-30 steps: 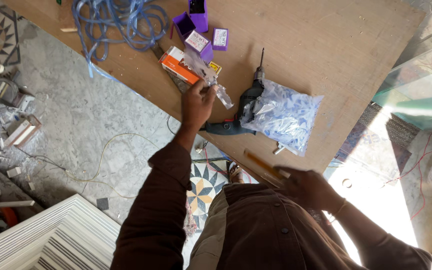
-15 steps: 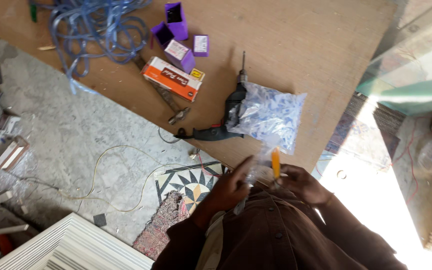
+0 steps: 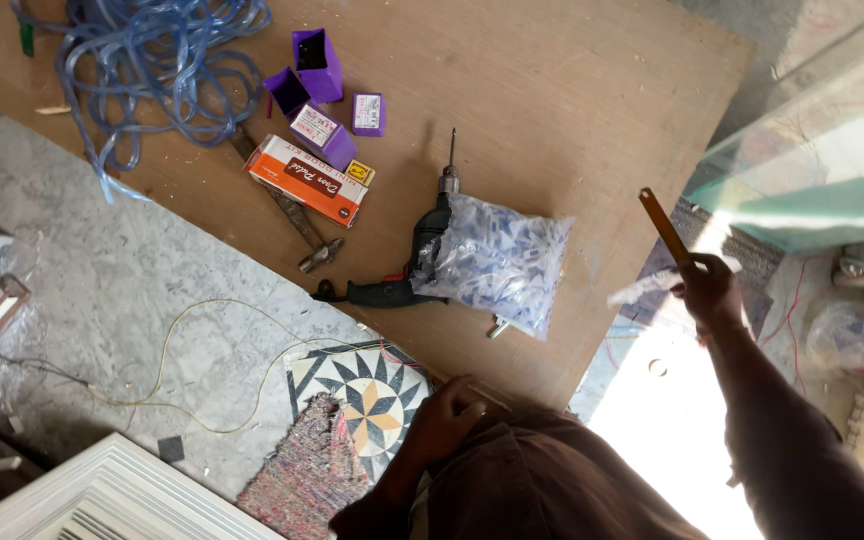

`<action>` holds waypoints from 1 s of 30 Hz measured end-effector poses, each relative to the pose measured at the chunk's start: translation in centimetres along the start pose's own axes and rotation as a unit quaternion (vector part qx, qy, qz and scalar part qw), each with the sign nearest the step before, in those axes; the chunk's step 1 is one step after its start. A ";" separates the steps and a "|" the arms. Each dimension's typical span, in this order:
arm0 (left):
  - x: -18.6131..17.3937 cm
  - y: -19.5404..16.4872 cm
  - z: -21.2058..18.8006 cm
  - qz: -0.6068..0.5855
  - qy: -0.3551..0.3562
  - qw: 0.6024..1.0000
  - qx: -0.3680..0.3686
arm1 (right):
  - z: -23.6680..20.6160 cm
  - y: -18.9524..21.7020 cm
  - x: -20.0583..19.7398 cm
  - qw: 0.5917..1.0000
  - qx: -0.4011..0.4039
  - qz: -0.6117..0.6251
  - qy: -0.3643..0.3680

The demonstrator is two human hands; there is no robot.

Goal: The person opens a plastic bag of small white and blue plastic fittings on a workbench, carries a handful to a stack of aluminum profiles, and presses the fittings into the ends of the profiles one at a time, returning to the bag for more fittings.

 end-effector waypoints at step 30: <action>-8.4 -16.5 8.9 0.161 -0.240 0.938 0.192 | -8.0 4.8 8.7 0.929 0.067 0.226 0.284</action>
Point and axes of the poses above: each hand's wrist, its own z-axis towards the middle knuckle, its own x-axis out of the palm, y = z × x, the point moved 1 cm from there along z, towards the middle knuckle, and after that the axes turned 6 degrees about -x, right-handed, at the moved point
